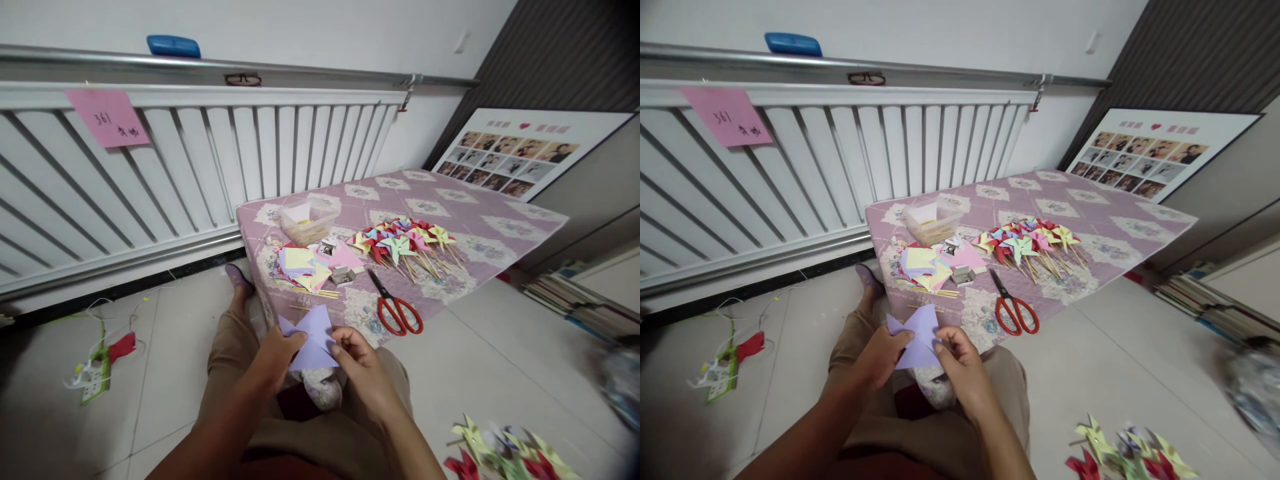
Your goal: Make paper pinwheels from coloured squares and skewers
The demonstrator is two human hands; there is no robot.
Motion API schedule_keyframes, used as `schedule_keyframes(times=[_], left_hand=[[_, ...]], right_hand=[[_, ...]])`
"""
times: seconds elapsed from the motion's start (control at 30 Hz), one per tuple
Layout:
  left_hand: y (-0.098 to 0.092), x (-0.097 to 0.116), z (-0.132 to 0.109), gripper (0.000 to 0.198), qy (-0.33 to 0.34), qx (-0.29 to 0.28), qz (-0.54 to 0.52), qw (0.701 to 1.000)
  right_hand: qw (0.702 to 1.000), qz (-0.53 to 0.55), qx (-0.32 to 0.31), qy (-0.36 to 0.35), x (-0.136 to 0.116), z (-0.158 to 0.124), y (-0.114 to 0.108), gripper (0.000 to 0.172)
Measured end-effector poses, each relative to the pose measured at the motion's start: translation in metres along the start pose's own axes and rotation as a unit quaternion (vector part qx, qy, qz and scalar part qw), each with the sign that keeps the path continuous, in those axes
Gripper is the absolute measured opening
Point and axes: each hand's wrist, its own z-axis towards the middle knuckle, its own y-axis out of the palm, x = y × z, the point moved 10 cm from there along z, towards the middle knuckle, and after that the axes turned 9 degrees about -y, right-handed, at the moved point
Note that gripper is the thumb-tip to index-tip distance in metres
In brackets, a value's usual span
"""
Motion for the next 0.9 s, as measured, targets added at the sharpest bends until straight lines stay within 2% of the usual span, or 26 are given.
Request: schedule_keyframes(times=[0.1,0.3,0.47,0.6,0.73,0.9], left_hand=[[-0.001,0.005,-0.004,0.014,-0.013,0.004,-0.006,1.0],[0.007,0.007,-0.005,0.013,-0.016,-0.052,-0.028,0.998],[0.012,0.005,-0.005,0.014,-0.003,-0.081,-0.017,0.997],[0.009,0.0,-0.005,0.016,-0.008,-0.065,-0.008,0.998],[0.004,-0.004,-0.003,0.01,-0.005,-0.038,0.041,0.998],[0.003,0.004,-0.006,0.006,0.015,-0.022,0.075,0.997]], right_hand=[[0.996,-0.043,-0.077,0.007,0.0,-0.001,0.006,0.01],[0.987,-0.061,-0.149,0.023,-0.002,-0.004,0.01,0.014],[0.971,-0.091,-0.223,-0.002,-0.014,-0.008,0.023,0.018],[0.969,-0.11,-0.22,-0.025,-0.018,-0.005,0.025,0.013],[0.969,-0.122,-0.212,-0.033,-0.018,-0.003,0.028,0.01],[0.977,-0.122,-0.174,-0.028,-0.015,-0.002,0.027,0.014]])
